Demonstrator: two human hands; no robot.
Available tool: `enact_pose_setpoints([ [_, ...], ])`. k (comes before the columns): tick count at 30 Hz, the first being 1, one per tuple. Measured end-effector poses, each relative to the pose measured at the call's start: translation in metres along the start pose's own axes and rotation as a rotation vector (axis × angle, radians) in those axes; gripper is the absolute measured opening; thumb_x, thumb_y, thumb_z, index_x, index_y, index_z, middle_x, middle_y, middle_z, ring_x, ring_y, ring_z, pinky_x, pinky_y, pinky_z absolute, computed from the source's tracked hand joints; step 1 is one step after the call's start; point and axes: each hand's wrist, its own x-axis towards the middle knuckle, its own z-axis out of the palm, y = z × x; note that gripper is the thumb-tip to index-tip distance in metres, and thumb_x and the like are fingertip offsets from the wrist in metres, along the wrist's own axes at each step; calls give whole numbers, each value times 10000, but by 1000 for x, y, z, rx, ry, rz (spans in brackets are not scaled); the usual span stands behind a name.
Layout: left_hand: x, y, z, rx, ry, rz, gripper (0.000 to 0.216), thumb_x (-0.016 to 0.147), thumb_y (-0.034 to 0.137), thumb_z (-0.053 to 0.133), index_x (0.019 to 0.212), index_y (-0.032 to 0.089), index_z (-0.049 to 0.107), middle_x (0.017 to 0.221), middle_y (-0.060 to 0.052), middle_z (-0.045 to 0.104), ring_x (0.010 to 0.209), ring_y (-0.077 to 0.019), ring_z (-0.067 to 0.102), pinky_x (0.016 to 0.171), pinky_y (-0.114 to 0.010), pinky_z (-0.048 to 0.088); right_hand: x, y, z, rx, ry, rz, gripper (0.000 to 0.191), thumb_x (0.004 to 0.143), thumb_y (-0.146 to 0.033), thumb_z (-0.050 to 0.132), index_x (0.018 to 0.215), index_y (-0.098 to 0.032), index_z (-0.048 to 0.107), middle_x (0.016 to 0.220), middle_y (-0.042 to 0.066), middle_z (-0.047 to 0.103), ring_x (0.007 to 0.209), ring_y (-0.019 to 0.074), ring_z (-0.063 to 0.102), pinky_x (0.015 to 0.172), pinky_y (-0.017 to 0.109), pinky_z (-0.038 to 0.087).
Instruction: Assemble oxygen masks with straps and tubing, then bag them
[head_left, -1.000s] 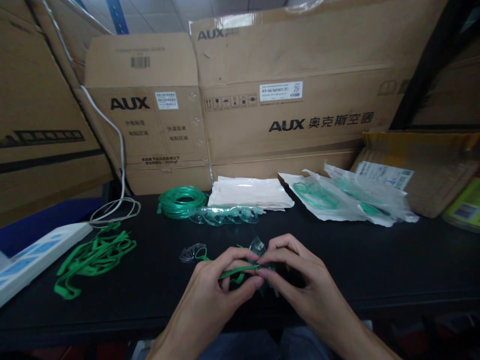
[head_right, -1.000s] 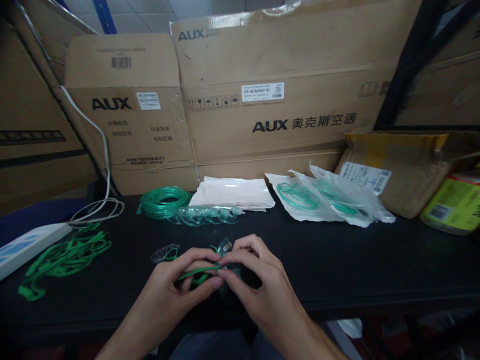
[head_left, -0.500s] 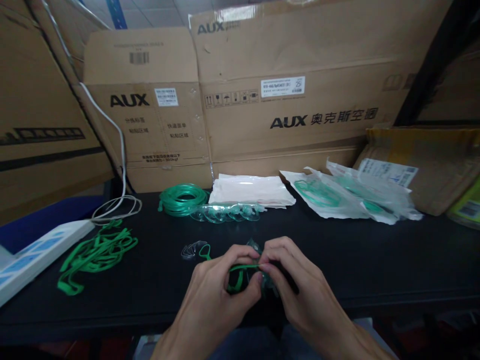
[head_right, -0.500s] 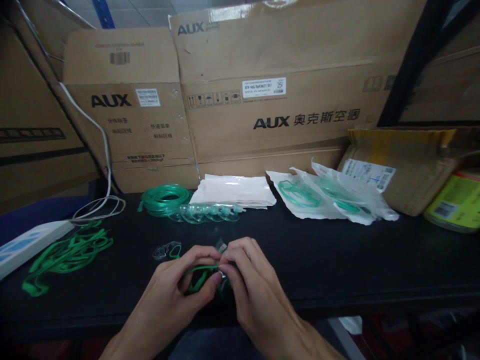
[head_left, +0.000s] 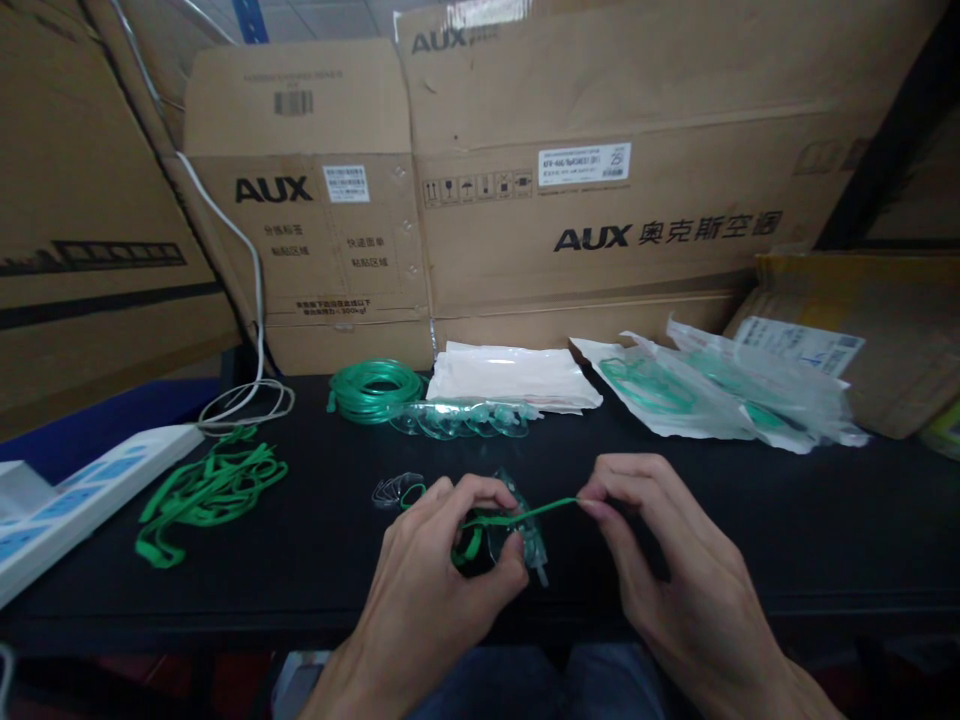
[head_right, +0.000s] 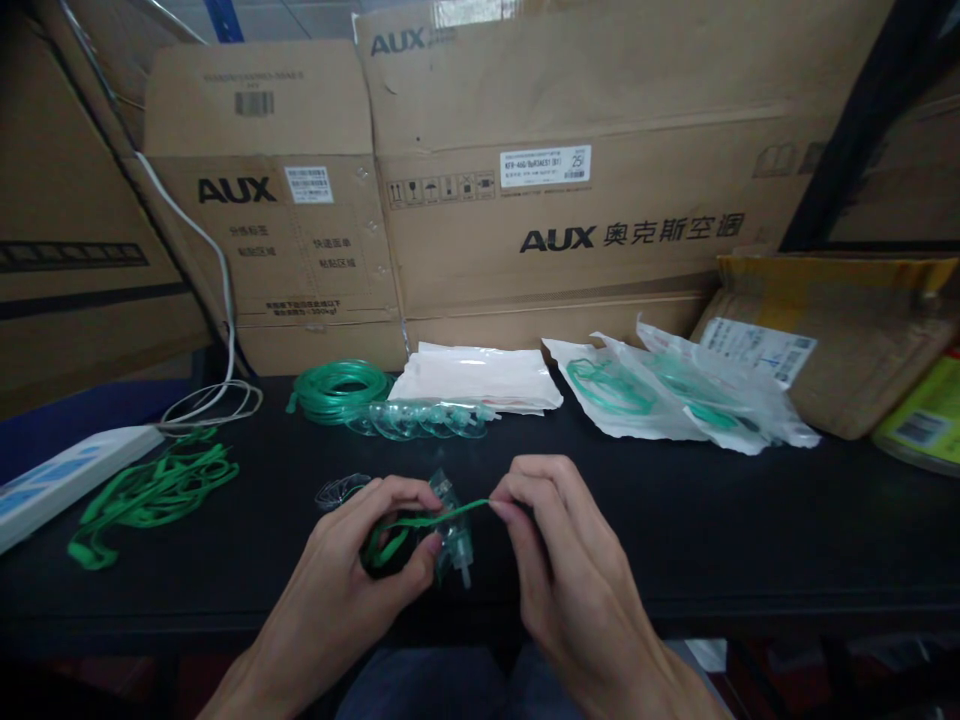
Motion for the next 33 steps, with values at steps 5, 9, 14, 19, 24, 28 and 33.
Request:
enact_pose_setpoints([
  [5,-1,-1,-1,29,23,-16,171,805,216,626,969,250,663,869,5,687,717,-173,563,721,-287,437,5,5,-14,-121,53,14,191,943,-57,508,998,-239,530,918,56,578,829,184,611,738,297,502],
  [9,0,2,-4,-1,4,2,166,796,195,632,951,240,668,807,11,659,709,-172,548,670,-269,413,4,0,-14,-92,44,22,175,942,-68,523,983,-237,544,917,53,582,831,178,615,752,283,508],
  [14,2,1,-3,-130,-95,67,105,860,171,614,899,229,693,842,11,690,789,-163,593,752,-258,420,-4,-10,1,199,-156,-54,273,937,-40,528,1113,-248,548,984,51,645,907,161,654,799,229,552],
  [19,8,-6,-3,-367,-65,-143,162,930,345,610,882,207,680,769,10,638,728,-147,555,670,-233,410,-6,4,-3,290,-315,-4,527,949,-32,456,1408,-289,450,1277,79,641,1198,176,620,1021,285,527],
  [24,9,-9,-8,-761,-143,-249,243,915,419,641,904,177,625,831,-3,645,786,-140,585,727,-213,445,-3,12,-8,230,-531,-63,761,867,-51,605,1524,-335,347,1597,43,390,1471,214,366,1187,367,369],
  [28,7,-13,-8,-899,-256,-301,311,915,481,642,931,172,604,737,34,540,659,-95,463,612,-187,370,-3,13,3,292,-549,-123,707,917,-62,593,1520,-341,350,1594,41,406,1496,188,310,1203,353,329],
  [33,9,-12,-10,-897,-344,-336,354,911,516,638,960,167,599,723,32,511,617,-81,376,553,-190,292,-7,18,4,421,-525,-18,550,963,-136,584,1447,-348,432,1468,30,555,1368,152,504,1158,265,390],
])
